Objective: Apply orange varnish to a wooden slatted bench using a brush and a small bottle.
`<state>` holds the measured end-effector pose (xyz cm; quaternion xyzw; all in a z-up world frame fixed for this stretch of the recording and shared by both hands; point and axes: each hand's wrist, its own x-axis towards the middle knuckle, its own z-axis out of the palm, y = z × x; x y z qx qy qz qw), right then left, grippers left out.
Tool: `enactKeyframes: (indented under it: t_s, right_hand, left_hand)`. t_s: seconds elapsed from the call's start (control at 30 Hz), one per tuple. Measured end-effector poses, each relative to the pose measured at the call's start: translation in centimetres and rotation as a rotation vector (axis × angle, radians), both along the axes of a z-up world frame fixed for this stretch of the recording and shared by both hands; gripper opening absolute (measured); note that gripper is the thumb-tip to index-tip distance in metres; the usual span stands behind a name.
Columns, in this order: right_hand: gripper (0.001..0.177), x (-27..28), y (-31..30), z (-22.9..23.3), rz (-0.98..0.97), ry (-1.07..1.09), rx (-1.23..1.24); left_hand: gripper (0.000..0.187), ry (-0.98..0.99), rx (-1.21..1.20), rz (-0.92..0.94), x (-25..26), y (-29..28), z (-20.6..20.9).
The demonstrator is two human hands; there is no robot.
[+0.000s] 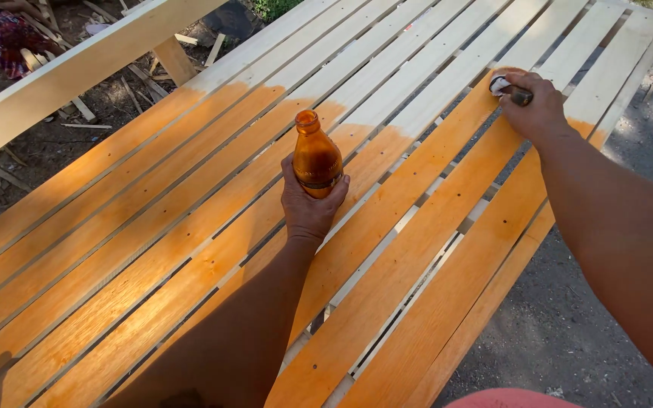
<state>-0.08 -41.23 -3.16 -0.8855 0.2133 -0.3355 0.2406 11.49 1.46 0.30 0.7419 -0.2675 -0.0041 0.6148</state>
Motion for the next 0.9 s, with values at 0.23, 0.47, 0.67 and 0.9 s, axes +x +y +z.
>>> enactKeyframes:
  t_s: [0.23, 0.47, 0.67, 0.9]
  right_hand:
    - [0.047, -4.1, 6.8, -1.1, -0.097, 0.063, -0.063]
    - [0.041, -2.6, 1.6, -0.2, -0.043, 0.037, -0.046]
    - [0.043, -3.2, 6.3, 1.5, -0.037, 0.071, 0.079]
    - [0.045, -8.9, 21.7, 2.2, 0.297, -0.025, 0.062]
  left_hand:
    - [0.068, 0.049, -0.015, -0.029, -0.1, 0.0, -0.5]
    - [0.069, 0.01, -0.03, -0.017, 0.2, 0.3, -0.8]
    - [0.07, 0.018, -0.04, -0.026, 0.1, -0.3, -0.4]
    - [0.069, 0.006, -0.041, -0.037, 0.0, 0.1, -0.9]
